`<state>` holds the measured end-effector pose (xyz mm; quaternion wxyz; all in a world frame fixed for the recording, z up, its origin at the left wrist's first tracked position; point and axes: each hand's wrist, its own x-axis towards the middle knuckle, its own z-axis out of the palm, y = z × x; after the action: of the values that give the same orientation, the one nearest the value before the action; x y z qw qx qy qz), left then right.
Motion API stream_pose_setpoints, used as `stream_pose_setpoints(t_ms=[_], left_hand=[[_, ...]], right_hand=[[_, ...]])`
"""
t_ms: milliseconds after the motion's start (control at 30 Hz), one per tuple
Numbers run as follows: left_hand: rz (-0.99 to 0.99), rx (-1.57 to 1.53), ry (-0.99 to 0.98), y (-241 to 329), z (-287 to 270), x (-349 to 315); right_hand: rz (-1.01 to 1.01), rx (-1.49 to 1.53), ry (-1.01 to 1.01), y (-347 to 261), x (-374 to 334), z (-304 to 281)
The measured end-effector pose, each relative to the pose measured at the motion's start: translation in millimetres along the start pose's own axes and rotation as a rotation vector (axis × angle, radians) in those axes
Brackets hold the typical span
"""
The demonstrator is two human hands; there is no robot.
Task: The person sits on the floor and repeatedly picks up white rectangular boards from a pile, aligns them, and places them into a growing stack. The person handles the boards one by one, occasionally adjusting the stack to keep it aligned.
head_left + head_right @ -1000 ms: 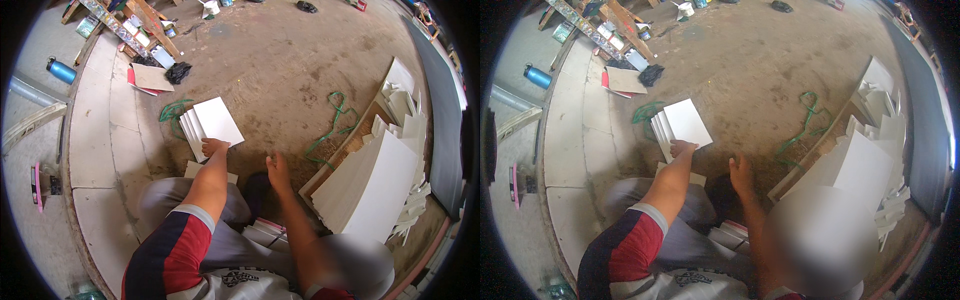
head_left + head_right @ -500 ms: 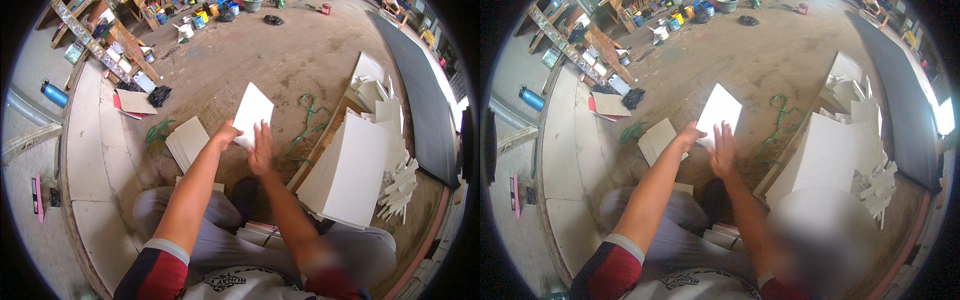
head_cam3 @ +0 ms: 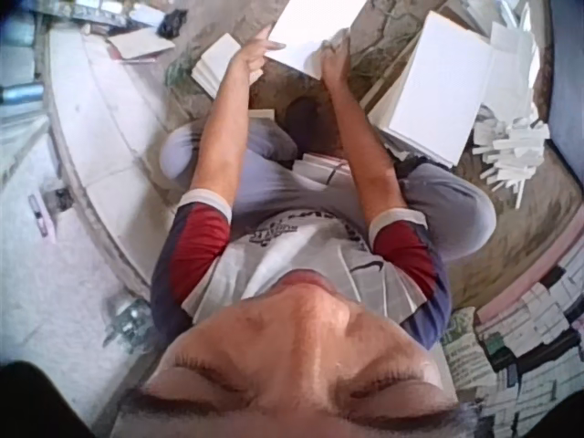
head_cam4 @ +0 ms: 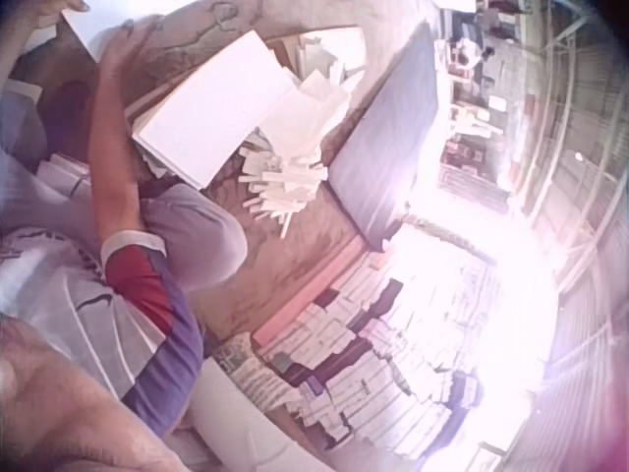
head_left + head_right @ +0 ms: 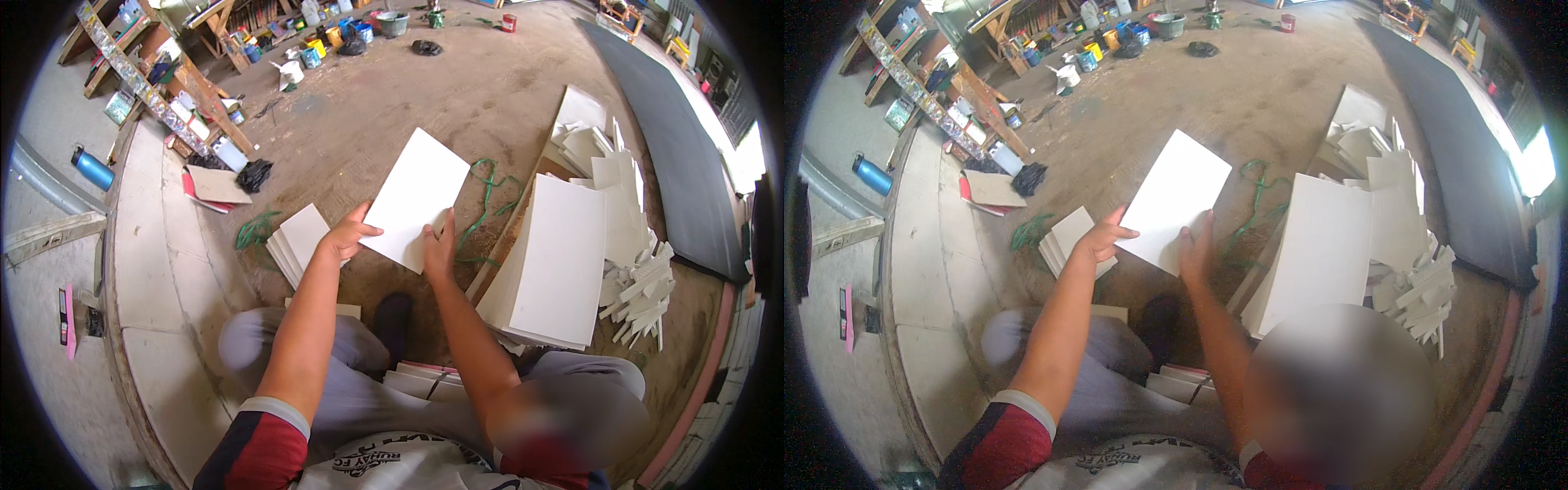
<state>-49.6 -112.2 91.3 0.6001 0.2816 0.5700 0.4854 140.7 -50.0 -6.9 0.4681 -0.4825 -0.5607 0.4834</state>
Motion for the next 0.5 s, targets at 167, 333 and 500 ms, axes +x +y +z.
stream_pose_setpoints(t_ms=[167, 333, 500], left_hand=[[0.355, 0.128, 0.17, 32, 7, -1], [0.543, 0.012, 0.18, 65, 32, -12], [0.587, -0.165, 0.099, 92, 101, -36]], right_hand=[[-0.167, 0.275, -0.036, -70, -2, -18], [-0.267, 0.041, 0.088, -175, -32, -58], [-0.123, 0.022, 0.042, -235, -46, -123]])
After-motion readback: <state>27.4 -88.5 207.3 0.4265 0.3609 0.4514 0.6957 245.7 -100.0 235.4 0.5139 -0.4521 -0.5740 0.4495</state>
